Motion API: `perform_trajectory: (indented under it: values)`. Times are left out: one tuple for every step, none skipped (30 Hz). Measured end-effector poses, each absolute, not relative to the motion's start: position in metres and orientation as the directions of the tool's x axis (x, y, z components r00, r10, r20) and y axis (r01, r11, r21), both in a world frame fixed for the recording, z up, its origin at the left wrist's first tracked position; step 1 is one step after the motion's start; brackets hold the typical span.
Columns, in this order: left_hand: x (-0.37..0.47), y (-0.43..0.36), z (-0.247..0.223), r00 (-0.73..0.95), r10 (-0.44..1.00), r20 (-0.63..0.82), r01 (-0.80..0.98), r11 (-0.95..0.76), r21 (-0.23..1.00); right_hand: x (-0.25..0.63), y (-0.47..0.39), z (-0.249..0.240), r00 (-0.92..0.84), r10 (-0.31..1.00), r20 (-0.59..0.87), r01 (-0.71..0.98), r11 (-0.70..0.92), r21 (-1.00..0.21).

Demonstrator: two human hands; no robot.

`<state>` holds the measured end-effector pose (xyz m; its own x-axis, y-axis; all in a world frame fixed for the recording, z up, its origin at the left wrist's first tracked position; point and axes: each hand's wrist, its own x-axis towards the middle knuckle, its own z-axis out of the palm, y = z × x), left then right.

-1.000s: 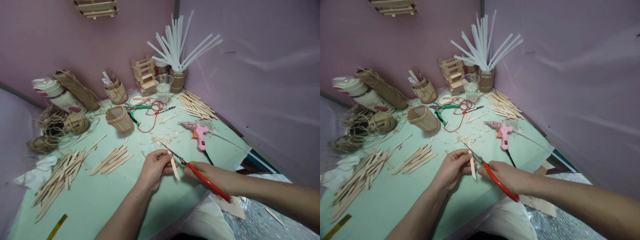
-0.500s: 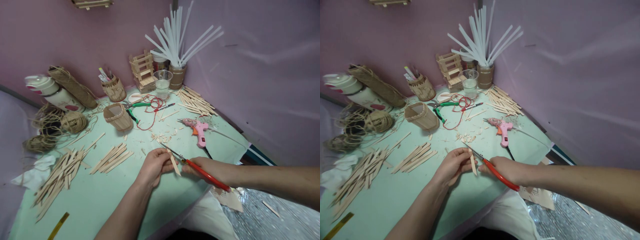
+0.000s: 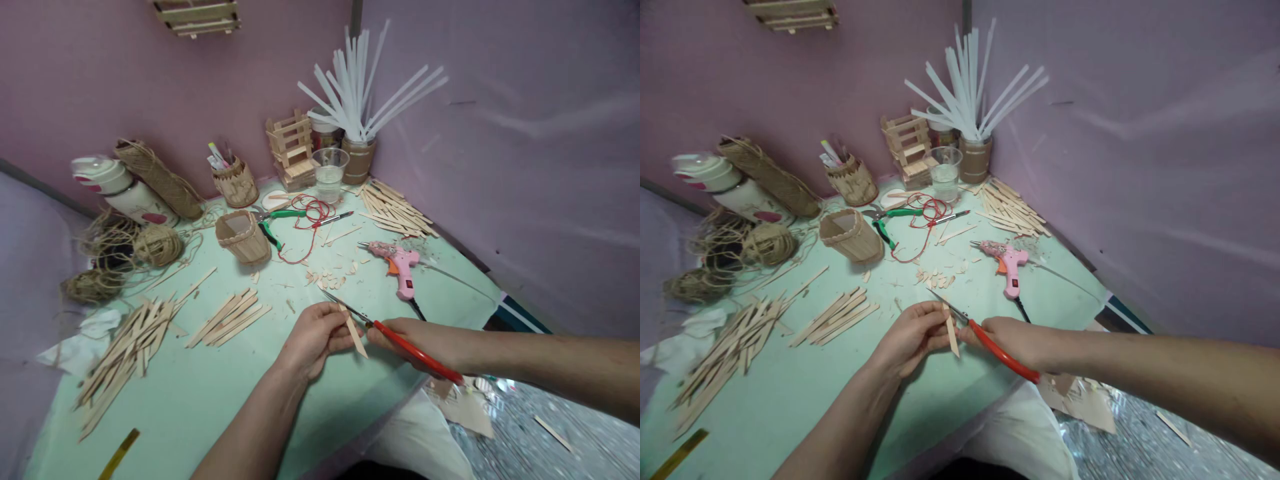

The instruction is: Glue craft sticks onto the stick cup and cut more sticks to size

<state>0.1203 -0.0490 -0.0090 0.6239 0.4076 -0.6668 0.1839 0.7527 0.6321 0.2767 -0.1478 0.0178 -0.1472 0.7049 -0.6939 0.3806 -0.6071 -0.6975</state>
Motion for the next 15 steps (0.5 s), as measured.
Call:
perform_trajectory:
  values:
    - [0.120, -0.049, -0.009, 0.622, 0.408, -0.669, 0.184, 0.753, 0.631, 0.277, -0.148, 0.012, -0.155, 0.708, -0.689, 0.375, -0.603, -0.704]
    - [0.121, -0.048, -0.010, 0.618, 0.409, -0.672, 0.185, 0.754, 0.630, 0.278, -0.149, 0.007, -0.159, 0.713, -0.683, 0.365, -0.600, -0.712]
    - [0.121, -0.048, -0.010, 0.612, 0.412, -0.675, 0.184, 0.756, 0.629, 0.278, -0.149, 0.003, -0.156, 0.718, -0.679, 0.354, -0.601, -0.717]
    - [0.121, -0.048, -0.010, 0.607, 0.415, -0.678, 0.184, 0.756, 0.628, 0.278, -0.149, 0.000, -0.147, 0.720, -0.678, 0.343, -0.606, -0.718]
    - [0.122, -0.047, -0.010, 0.601, 0.417, -0.682, 0.186, 0.757, 0.626, 0.278, -0.149, -0.002, -0.138, 0.720, -0.680, 0.332, -0.613, -0.717]
    - [0.122, -0.047, -0.010, 0.596, 0.417, -0.687, 0.190, 0.758, 0.624, 0.278, -0.148, -0.001, -0.134, 0.718, -0.683, 0.324, -0.619, -0.715]
    - [0.122, -0.046, -0.010, 0.593, 0.415, -0.690, 0.196, 0.757, 0.624, 0.279, -0.148, 0.002, -0.130, 0.711, -0.691, 0.319, -0.630, -0.708]
    - [0.122, -0.046, -0.009, 0.591, 0.413, -0.693, 0.205, 0.754, 0.624, 0.279, -0.147, 0.006, -0.127, 0.700, -0.703, 0.318, -0.643, -0.697]
    - [0.122, -0.046, -0.009, 0.589, 0.413, -0.694, 0.214, 0.748, 0.628, 0.280, -0.147, 0.011, -0.123, 0.692, -0.711, 0.319, -0.651, -0.689]
    - [0.122, -0.045, -0.008, 0.585, 0.420, -0.694, 0.224, 0.739, 0.636, 0.281, -0.148, 0.017, -0.118, 0.691, -0.713, 0.318, -0.654, -0.686]
    - [0.121, -0.044, -0.008, 0.579, 0.434, -0.690, 0.231, 0.725, 0.649, 0.282, -0.149, 0.022, -0.111, 0.698, -0.708, 0.311, -0.652, -0.692]
    - [0.121, -0.043, -0.008, 0.573, 0.456, -0.681, 0.233, 0.706, 0.669, 0.283, -0.151, 0.025, -0.102, 0.715, -0.692, 0.298, -0.641, -0.707]
    - [0.120, -0.042, -0.009, 0.566, 0.488, -0.664, 0.225, 0.683, 0.694, 0.283, -0.153, 0.027, -0.086, 0.745, -0.661, 0.281, -0.619, -0.734]
    - [0.119, -0.041, -0.009, 0.561, 0.525, -0.641, 0.208, 0.659, 0.722, 0.283, -0.156, 0.026, -0.060, 0.784, -0.618, 0.260, -0.585, -0.768]
    - [0.119, -0.039, -0.010, 0.556, 0.561, -0.614, 0.185, 0.636, 0.749, 0.281, -0.159, 0.023, -0.019, 0.825, -0.564, 0.233, -0.545, -0.805]
